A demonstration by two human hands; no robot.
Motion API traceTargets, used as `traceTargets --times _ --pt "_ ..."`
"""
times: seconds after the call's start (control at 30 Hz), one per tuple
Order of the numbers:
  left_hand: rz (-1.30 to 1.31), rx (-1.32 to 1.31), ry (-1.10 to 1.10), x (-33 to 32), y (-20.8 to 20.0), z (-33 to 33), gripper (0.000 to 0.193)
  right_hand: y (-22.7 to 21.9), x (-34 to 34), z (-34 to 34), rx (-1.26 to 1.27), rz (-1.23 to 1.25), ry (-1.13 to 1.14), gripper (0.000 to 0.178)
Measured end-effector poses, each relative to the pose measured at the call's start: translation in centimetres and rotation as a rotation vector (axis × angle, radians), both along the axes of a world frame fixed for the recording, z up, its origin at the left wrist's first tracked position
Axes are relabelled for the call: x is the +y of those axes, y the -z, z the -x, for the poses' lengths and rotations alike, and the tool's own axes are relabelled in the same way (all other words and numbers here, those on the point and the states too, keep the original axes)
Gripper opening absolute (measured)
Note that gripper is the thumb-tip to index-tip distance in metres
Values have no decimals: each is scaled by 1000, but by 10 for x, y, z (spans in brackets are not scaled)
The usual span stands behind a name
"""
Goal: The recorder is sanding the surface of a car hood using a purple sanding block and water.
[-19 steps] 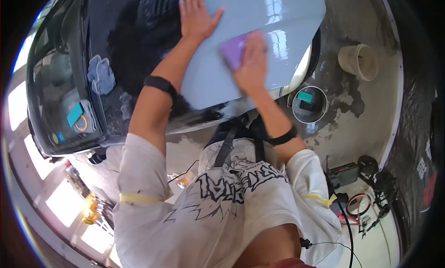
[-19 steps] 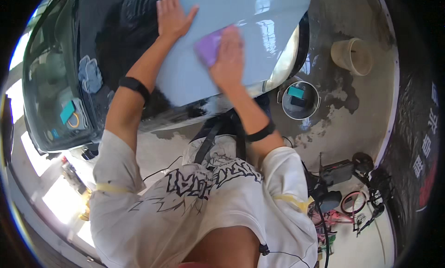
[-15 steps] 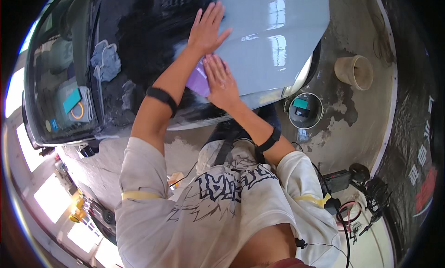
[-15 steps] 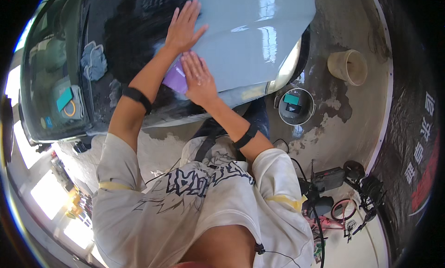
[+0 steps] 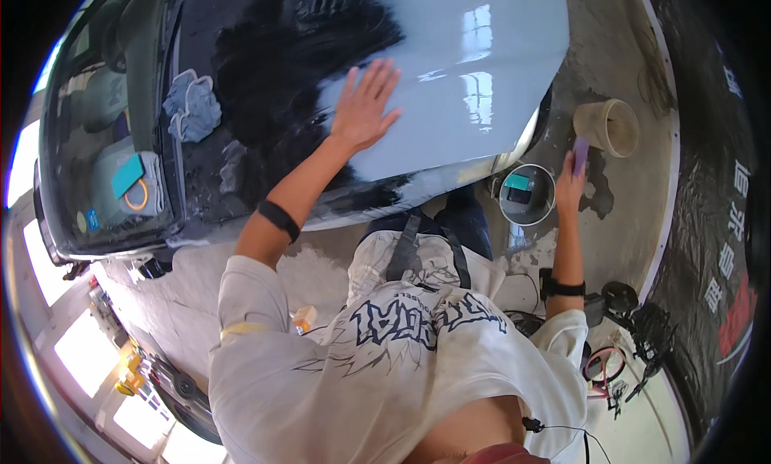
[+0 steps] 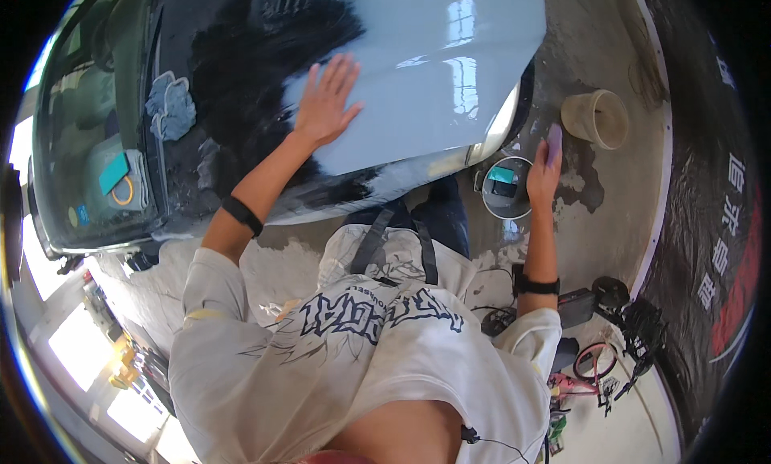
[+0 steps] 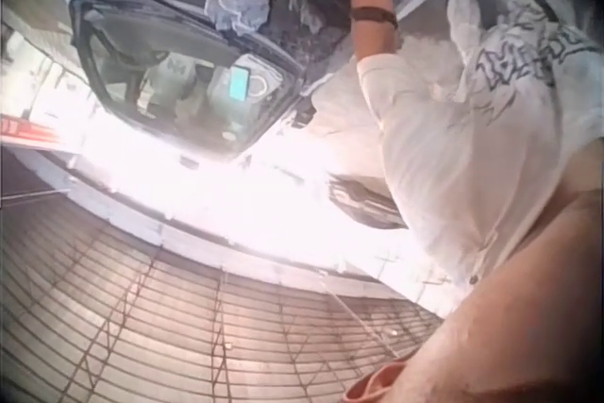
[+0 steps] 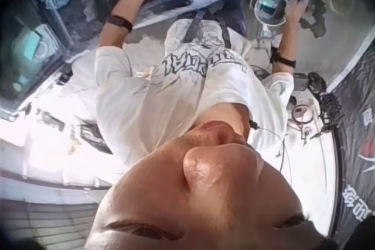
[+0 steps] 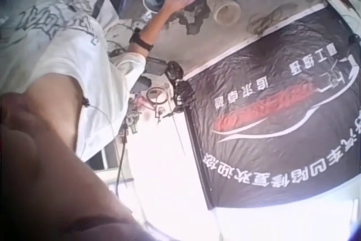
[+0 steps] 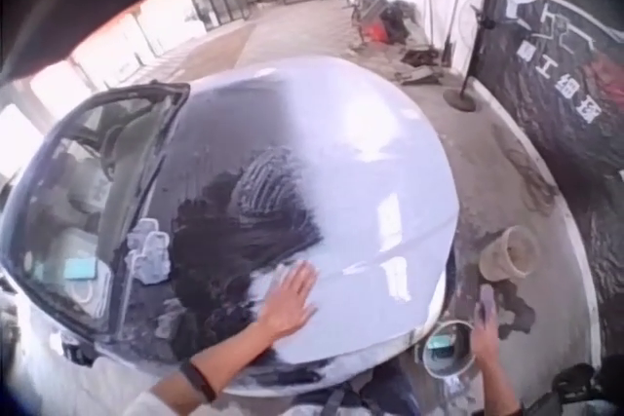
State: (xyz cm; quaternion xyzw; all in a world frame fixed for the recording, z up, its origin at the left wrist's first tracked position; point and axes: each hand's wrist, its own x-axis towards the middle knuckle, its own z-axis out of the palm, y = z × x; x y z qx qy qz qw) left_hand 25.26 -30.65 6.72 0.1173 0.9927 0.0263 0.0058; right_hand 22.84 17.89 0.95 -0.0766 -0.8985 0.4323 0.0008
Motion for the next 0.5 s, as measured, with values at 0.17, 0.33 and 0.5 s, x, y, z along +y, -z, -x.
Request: traceTargets --times 0.17,0.33,0.5 --pt "-78 18 158 60 13 74 75 0 74 -67 -145 14 279 55" --pt "-72 51 194 88 20 113 72 -26 99 -82 -47 50 384 62" --pt "-76 141 282 148 36 184 70 -27 54 -13 -159 331 454 63"
